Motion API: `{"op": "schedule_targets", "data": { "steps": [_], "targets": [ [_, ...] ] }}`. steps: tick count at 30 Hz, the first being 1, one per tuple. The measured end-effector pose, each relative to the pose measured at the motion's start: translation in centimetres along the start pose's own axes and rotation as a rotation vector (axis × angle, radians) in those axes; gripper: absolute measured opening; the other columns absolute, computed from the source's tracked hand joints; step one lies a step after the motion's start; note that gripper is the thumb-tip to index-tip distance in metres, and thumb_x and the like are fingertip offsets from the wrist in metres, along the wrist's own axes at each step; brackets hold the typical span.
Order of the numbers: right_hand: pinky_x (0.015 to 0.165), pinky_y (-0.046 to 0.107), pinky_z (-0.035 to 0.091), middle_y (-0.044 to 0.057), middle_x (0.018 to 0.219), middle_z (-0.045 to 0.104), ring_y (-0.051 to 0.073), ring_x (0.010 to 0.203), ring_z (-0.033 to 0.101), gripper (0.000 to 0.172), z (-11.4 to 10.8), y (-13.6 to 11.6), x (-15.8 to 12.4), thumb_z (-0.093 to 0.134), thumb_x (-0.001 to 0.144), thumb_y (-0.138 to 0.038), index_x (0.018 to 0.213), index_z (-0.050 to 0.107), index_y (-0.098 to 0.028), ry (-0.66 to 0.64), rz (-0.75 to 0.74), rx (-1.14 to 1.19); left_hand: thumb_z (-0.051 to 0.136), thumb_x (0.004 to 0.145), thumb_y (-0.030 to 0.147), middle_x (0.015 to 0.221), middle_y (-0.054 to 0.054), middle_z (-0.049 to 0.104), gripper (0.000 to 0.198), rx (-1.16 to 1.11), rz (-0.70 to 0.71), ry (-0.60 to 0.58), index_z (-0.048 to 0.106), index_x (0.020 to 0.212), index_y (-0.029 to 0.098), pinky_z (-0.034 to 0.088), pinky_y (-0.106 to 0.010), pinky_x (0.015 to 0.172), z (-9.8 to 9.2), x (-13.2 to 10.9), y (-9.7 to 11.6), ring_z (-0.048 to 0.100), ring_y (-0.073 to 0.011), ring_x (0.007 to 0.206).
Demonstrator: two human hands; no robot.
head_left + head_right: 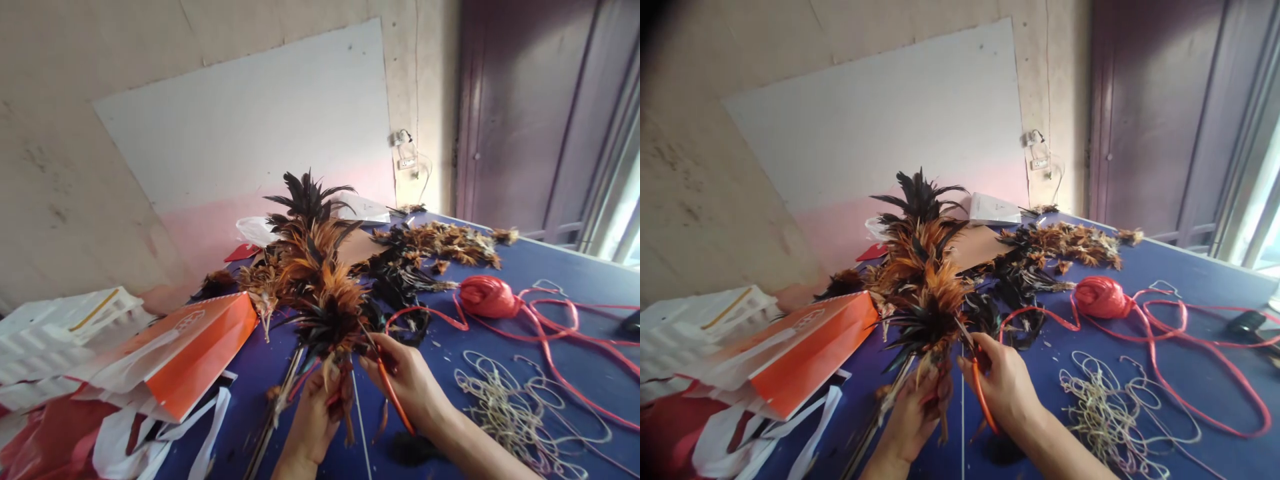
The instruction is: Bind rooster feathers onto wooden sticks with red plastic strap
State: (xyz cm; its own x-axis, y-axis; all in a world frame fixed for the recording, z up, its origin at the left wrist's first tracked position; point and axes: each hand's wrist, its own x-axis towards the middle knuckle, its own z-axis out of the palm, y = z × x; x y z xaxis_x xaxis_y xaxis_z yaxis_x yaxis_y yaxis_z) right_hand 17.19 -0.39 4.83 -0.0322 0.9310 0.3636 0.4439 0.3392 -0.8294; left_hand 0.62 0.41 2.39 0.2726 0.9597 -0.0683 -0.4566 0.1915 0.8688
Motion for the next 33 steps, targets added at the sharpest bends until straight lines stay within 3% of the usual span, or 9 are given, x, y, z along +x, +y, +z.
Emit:
{"op": "schedule_targets", "data": {
  "steps": [4,14,19,22,25,29,33],
  "targets": [
    [0.069,0.027,0.046,0.004,0.083,0.064,0.018,0.074,0.058,0.031,-0.5,-0.4,0.3,0.055,0.076,-0.033,0.104,0.058,-0.019,0.059,-0.035,0.062,0.071,0.067,0.041,0.053,0.002,0.048,0.031,-0.01,-0.007,-0.006,0.066,0.079,0.013,0.028,-0.017,0.046,-0.3,0.0,-0.1,0.041,-0.0058,0.048],
    [0.058,0.022,0.042,0.0,0.068,0.06,0.014,0.064,0.053,0.028,-1.0,-0.2,0.5,0.053,0.079,-0.038,0.092,0.062,-0.015,0.046,0.002,0.215,0.068,0.071,0.038,0.05,0.002,0.046,0.027,0.023,-0.038,-0.117,0.066,0.079,0.013,0.027,-0.017,0.045,-0.1,-0.2,-0.5,0.038,-0.0051,0.045],
    [0.069,0.025,0.044,0.002,0.083,0.063,0.017,0.077,0.056,0.031,-1.2,-0.1,0.9,0.054,0.079,-0.038,0.101,0.059,-0.016,0.084,0.017,0.326,0.069,0.07,0.037,0.051,0.001,0.047,0.026,-0.025,-0.02,-0.111,0.065,0.08,0.013,0.028,-0.017,0.044,-0.5,-0.2,-0.6,0.039,-0.006,0.046],
    [0.062,0.024,0.043,0.002,0.078,0.062,0.016,0.07,0.055,0.039,-1.4,0.1,1.2,0.054,0.078,-0.044,0.104,0.057,-0.015,0.09,0.098,0.387,0.068,0.072,0.038,0.05,0.002,0.046,0.026,-0.043,-0.017,-0.135,0.065,0.08,0.014,0.026,-0.016,0.042,-0.6,-0.3,-0.4,0.036,-0.0045,0.043],
    [0.058,0.024,0.042,0.002,0.074,0.061,0.015,0.066,0.054,0.04,-1.4,0.1,1.2,0.055,0.077,-0.046,0.101,0.059,-0.014,0.012,0.154,0.439,0.069,0.07,0.038,0.048,0.004,0.043,0.027,-0.063,-0.012,-0.168,0.064,0.079,0.013,0.022,-0.015,0.04,-0.6,-0.4,0.0,0.033,-0.0022,0.04],
    [0.065,0.025,0.045,0.003,0.077,0.063,0.016,0.073,0.058,0.032,-1.0,-0.2,0.4,0.054,0.078,-0.045,0.09,0.061,-0.016,-0.176,0.202,0.523,0.07,0.07,0.035,0.048,0.004,0.043,0.026,-0.118,-0.015,-0.192,0.064,0.08,0.013,0.018,-0.015,0.038,-0.6,-0.6,0.5,0.031,-0.0013,0.039],
    [0.07,0.026,0.046,0.005,0.084,0.066,0.017,0.077,0.06,0.035,-0.9,-0.2,0.2,0.059,0.076,-0.043,0.1,0.061,-0.017,-0.223,0.247,0.604,0.072,0.068,0.033,0.046,0.005,0.042,0.025,-0.176,-0.027,-0.255,0.065,0.08,0.012,0.02,-0.014,0.037,-0.8,-0.6,0.6,0.031,-0.001,0.037]
  ]
}}
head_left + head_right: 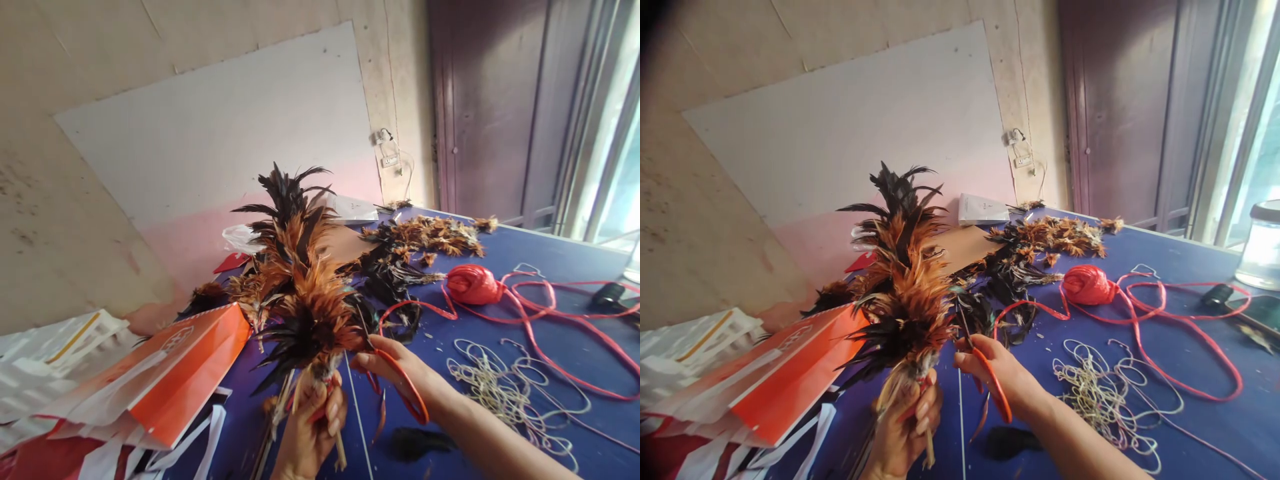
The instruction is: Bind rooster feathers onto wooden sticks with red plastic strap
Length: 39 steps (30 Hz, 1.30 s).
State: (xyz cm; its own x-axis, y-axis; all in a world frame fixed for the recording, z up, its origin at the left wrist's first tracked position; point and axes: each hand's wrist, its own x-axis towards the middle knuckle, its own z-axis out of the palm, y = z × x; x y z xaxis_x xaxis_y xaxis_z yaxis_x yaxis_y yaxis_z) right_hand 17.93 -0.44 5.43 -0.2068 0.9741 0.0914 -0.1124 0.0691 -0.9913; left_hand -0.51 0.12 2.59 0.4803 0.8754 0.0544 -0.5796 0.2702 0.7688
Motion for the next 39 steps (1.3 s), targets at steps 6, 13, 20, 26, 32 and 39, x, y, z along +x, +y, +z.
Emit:
{"op": "schedule_targets", "data": {
  "steps": [6,13,20,26,32,39],
  "targets": [
    [0.08,0.031,0.046,0.006,0.088,0.065,0.02,0.087,0.059,0.037,-0.5,-0.5,0.3,0.058,0.077,-0.043,0.103,0.062,-0.017,0.008,-0.095,0.084,0.07,0.071,0.032,0.047,0.004,0.042,0.022,-0.011,-0.111,-0.117,0.065,0.081,0.013,0.023,-0.013,0.038,-0.9,-0.2,-0.3,0.036,-0.0019,0.038],
    [0.057,0.024,0.046,0.004,0.074,0.061,0.014,0.063,0.055,0.036,-0.5,-1.5,0.0,0.053,0.079,-0.05,0.089,0.062,-0.017,0.001,-0.207,0.125,0.069,0.071,0.035,0.049,0.002,0.045,0.024,0.044,-0.218,-0.182,0.065,0.083,0.014,0.017,-0.013,0.035,-1.4,-0.5,-0.3,0.04,-0.0033,0.039],
    [0.048,0.022,0.042,-0.003,0.052,0.049,0.011,0.046,0.048,0.039,-1.6,-0.9,0.4,0.045,0.083,-0.054,0.078,0.054,-0.016,0.096,-0.174,0.083,0.066,0.074,0.034,0.047,0.003,0.044,0.023,0.12,-0.175,-0.211,0.066,0.081,0.012,0.016,-0.015,0.034,-0.5,-0.4,-0.2,0.037,-0.0029,0.037],
    [0.06,0.026,0.047,0.001,0.065,0.059,0.015,0.056,0.054,0.028,-2.9,-0.3,1.1,0.05,0.082,-0.046,0.093,0.057,-0.021,0.208,-0.249,0.1,0.066,0.073,0.037,0.047,0.003,0.043,0.027,0.176,-0.174,-0.196,0.067,0.081,0.011,0.019,-0.017,0.037,-0.5,-0.3,-0.6,0.038,-0.003,0.037],
    [0.067,0.029,0.047,0.003,0.076,0.063,0.018,0.067,0.058,0.025,-3.4,-1.2,1.0,0.054,0.078,-0.044,0.087,0.056,-0.021,0.312,-0.269,0.135,0.066,0.073,0.041,0.046,0.003,0.043,0.031,0.265,-0.233,-0.156,0.066,0.08,0.011,0.024,-0.018,0.04,-0.6,-0.4,-0.8,0.038,-0.0038,0.038],
    [0.054,0.025,0.043,0.001,0.067,0.058,0.015,0.059,0.053,0.027,-3.8,-2.4,0.3,0.054,0.076,-0.046,0.074,0.054,-0.02,0.352,-0.322,0.018,0.068,0.068,0.047,0.045,0.003,0.043,0.038,0.352,-0.281,-0.057,0.062,0.07,0.01,0.025,-0.018,0.04,0.2,-0.5,-0.7,0.039,-0.0048,0.038]
  ]
}}
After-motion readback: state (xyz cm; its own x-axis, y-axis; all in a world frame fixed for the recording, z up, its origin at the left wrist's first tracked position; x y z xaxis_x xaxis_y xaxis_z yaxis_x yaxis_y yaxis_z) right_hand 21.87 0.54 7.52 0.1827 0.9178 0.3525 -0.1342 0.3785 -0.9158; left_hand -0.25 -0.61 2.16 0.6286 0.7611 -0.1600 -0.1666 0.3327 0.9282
